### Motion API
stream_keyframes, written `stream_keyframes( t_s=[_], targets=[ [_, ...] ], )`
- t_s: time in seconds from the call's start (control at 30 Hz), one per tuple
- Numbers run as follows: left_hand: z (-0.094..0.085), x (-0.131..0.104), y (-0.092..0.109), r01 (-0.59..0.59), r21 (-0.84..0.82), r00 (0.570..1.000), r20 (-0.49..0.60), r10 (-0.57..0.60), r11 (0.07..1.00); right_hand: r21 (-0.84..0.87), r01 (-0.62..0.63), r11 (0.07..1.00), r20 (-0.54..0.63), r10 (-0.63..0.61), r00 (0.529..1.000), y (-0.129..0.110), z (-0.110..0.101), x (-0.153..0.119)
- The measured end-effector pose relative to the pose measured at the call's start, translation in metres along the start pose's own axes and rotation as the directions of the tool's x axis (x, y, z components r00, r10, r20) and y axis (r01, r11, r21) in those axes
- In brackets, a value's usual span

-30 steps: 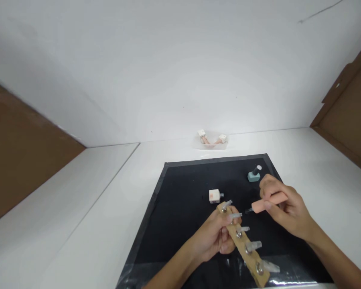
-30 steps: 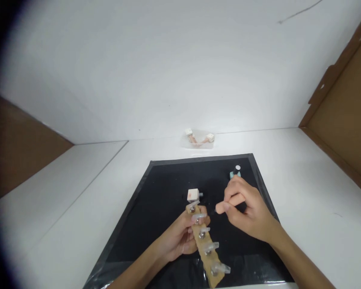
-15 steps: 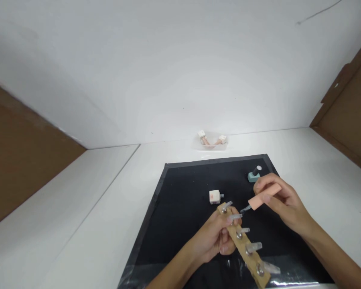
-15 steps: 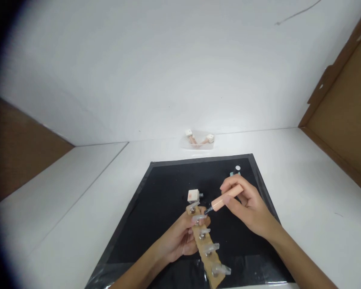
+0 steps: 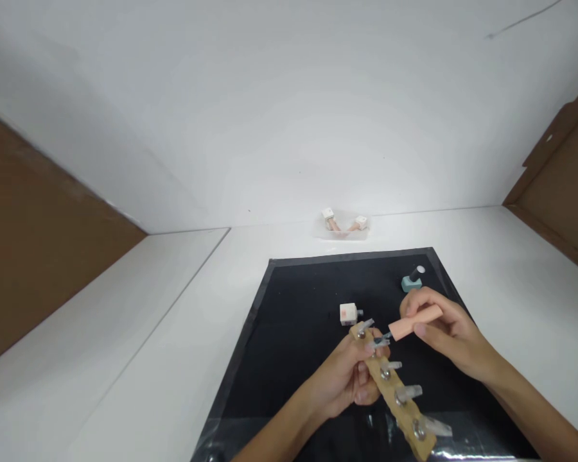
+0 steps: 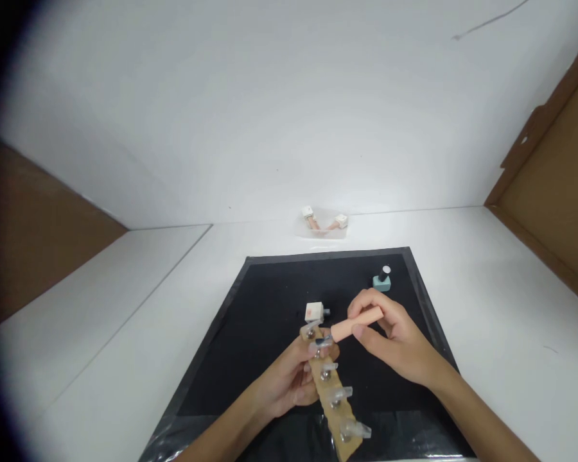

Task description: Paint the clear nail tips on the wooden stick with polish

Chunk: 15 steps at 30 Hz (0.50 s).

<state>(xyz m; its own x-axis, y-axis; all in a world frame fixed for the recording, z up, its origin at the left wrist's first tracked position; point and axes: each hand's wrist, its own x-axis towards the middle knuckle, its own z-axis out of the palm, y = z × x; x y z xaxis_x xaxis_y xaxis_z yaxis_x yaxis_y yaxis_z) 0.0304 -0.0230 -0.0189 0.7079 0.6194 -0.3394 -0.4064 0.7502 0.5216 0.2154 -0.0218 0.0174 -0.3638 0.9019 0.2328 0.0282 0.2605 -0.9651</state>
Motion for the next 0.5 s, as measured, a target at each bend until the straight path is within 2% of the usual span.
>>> stream_keyframes(
  t_s=[0.5],
  targets=[
    [-0.0014, 0.0, 0.0015, -0.008, 0.016, 0.999, 0.054, 0.007, 1.0, -0.098, 0.173, 0.98, 0.074, -0.166, 0.983, -0.0094, -0.0021, 0.0007]
  ],
)
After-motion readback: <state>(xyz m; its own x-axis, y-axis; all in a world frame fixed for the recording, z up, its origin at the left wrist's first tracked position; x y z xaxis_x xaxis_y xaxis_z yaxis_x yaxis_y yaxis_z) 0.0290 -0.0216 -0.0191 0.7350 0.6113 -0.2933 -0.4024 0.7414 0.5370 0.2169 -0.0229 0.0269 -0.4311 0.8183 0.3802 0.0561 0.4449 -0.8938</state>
